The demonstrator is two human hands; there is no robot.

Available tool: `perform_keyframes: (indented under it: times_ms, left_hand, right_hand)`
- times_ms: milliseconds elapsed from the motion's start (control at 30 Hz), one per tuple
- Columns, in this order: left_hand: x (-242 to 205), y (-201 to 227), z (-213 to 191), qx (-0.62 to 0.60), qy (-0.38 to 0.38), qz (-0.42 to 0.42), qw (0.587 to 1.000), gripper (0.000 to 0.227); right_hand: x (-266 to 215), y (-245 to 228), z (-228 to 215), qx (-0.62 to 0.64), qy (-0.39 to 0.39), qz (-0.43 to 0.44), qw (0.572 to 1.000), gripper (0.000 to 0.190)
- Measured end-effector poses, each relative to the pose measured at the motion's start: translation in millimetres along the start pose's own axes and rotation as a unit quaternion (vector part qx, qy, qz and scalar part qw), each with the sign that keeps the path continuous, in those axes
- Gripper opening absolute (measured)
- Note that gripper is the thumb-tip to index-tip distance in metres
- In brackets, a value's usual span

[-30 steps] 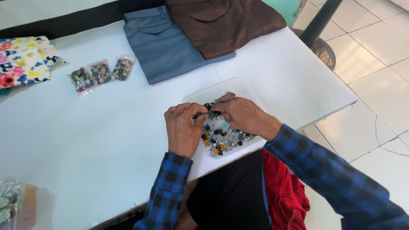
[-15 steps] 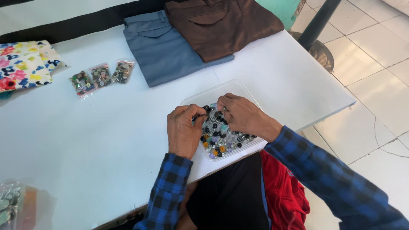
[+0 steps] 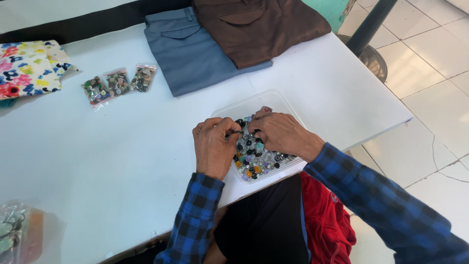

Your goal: The person sorts buttons from a container into small plastic bags by hand and then places the filled bags into a larger container.

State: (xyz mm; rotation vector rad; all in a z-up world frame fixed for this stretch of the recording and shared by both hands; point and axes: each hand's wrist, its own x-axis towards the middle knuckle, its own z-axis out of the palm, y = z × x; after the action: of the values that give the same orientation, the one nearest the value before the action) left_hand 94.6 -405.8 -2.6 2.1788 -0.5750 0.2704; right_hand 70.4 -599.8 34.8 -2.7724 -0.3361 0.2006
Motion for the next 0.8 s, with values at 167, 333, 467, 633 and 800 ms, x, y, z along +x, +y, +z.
perform_keyframes:
  times_ms: [167, 333, 467, 633, 800]
  left_hand:
    - [0, 0, 1, -0.001, 0.000, -0.001, 1.000, 0.018]
    - [-1, -2, 2, -0.003, -0.001, 0.003, 1.000, 0.018]
    - [-1, -3, 5, 0.006, 0.003, 0.009, 1.000, 0.019]
    - [0, -1, 4, -0.004, 0.013, 0.010, 1.000, 0.019]
    - [2, 2, -1, 0.009, -0.009, 0.014, 1.000, 0.017]
  right_hand:
    - [1, 8, 5, 0.007, 0.011, -0.033, 0.999, 0.016]
    - [-2, 1, 0, -0.009, 0.015, -0.043, 0.999, 0.019]
    - [3, 14, 12, -0.018, 0.008, -0.050, 0.999, 0.018]
    - [2, 7, 5, 0.001, 0.042, -0.020, 0.999, 0.026]
    - [-5, -3, -6, 0.242, 0.124, -0.091, 0.958, 0.018]
